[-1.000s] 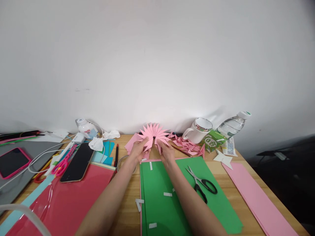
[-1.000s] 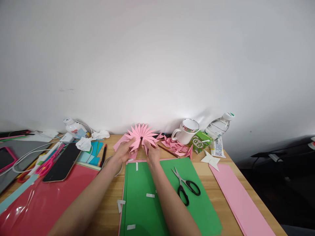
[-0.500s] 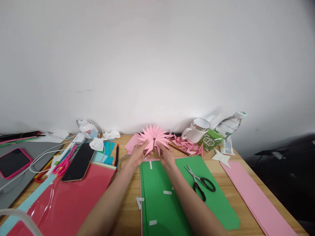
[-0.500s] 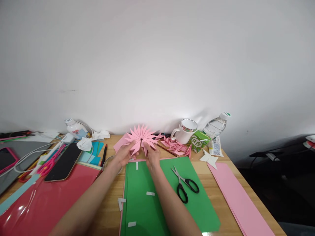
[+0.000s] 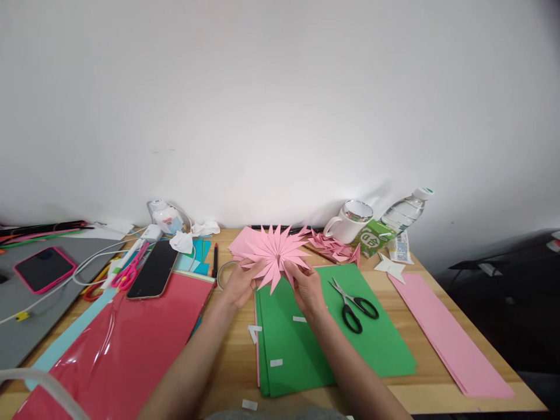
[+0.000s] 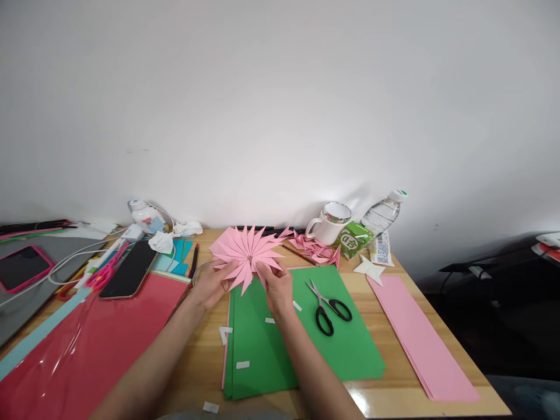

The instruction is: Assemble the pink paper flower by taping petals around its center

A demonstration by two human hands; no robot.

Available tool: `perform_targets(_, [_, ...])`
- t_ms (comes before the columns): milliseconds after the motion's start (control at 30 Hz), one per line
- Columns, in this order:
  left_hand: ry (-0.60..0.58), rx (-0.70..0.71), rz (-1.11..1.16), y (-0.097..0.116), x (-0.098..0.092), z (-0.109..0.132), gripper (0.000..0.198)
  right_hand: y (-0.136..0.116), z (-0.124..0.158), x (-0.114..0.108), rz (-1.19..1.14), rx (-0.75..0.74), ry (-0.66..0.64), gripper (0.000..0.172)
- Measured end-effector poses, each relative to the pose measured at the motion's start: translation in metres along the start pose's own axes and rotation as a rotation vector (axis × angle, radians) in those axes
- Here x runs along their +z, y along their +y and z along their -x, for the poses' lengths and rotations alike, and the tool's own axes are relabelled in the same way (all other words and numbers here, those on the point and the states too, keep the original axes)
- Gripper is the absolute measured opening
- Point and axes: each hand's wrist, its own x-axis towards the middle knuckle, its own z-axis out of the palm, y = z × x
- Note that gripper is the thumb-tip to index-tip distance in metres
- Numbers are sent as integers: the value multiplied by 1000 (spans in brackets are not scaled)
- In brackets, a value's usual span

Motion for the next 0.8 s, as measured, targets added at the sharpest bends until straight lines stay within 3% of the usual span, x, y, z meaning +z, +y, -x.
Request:
perform_targets(233, [-24,-57,-38,-5,-13,8,29,8,1,-6,52,-43,-28,37])
perform_targets(433, [-304,-66,4,4,-21,13,40,-4,-8,-15,25,5,-63,38])
perform_targets(500, [-339,-89,-95,11,-27,15,39,-13,-14,-20,42,34,-82,37])
perform_targets(567, [-382,-190,-370,23,-30,18,34,-24,-19,-26,77,80,-114,40])
perform_targets(600, [-402,-246,-560,30,-29,21,33,-28,-22,-28,106,110,-143,41])
perform_targets(667, [-377,-202,-812,49,-19,32,32,-36,-27,-33,200,182,-235,36])
perform_targets(733, [-418,-57,-837,69,-3,50,21,-39,-30,-35,295,250,-325,31])
perform_targets(800, [-406,15,-676,82,12,74,16,-38,-33,-36,382,288,-396,29])
